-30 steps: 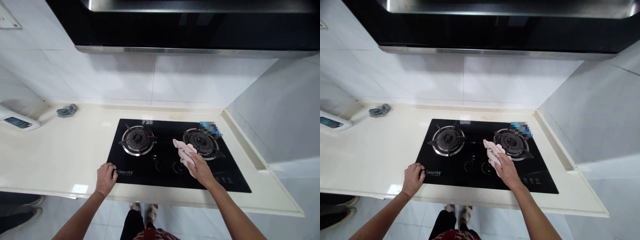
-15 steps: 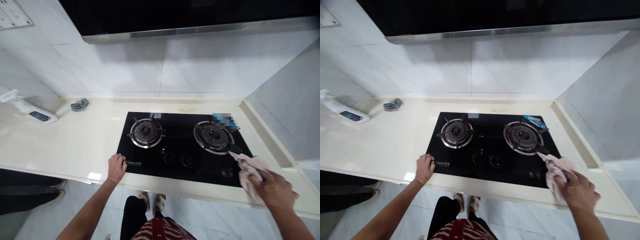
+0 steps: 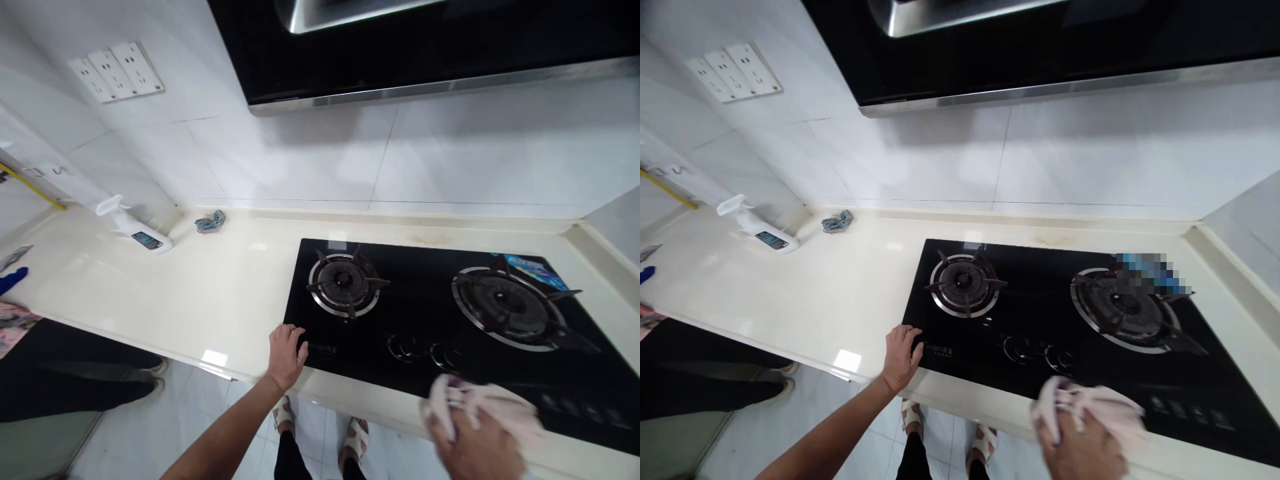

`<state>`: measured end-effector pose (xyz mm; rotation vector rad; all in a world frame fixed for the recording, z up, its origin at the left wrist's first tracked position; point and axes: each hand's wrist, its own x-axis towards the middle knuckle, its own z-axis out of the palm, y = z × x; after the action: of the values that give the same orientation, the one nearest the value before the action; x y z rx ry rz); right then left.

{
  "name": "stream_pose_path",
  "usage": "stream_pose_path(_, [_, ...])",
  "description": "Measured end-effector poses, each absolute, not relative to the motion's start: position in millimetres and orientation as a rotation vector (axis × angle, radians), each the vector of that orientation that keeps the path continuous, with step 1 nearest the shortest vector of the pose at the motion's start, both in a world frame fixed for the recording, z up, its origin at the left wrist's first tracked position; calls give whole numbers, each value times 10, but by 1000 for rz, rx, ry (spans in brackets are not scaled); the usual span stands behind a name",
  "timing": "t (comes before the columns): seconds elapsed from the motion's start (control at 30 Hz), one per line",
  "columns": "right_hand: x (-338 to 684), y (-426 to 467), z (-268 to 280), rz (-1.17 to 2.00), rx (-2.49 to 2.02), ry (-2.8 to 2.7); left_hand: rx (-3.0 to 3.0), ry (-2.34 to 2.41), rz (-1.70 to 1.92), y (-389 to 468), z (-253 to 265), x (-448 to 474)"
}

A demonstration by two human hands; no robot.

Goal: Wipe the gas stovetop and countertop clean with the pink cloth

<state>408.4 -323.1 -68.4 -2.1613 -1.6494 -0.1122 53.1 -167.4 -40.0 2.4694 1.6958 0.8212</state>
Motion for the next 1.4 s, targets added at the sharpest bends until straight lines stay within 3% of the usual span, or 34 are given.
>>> stream_pose_path(0.3, [1520,-2432,-343,-18,-1883,-2107,2338,1345,1003,-1832,-291,170])
stream_pose_path(0.53, [584,-1839,-249,216,-1285,-2118,2303,1361,1009,-2058,-92,-777])
stream_pose_path(0.67, [646,-1496,94,172,-1254,-2097,2178,1346,1084,-1835,64,-961])
stream_pose_path(0.8, [956,-1282,224,172,-1667,-1995,2146,1165,944,-1361,56,-653])
stream_pose_path(1.0, [1665,-1605,-58,171,-2098,-1839,2287,889,687,-1249,-304,-27])
stream_pose_path(1.17, [2491,-2201,-411,-7,-2411,-1523,2299,803,341,-1607,-204,198])
stream_pose_path(1.3, [2768,-2329,-457,-121,-2540,-1224,2316,770,375,-1713,-107,70])
stream_pose_path(1.4, [2405,-2235,-337,-147,-2558,-1179,2394,802,497,-1698,-123,-171])
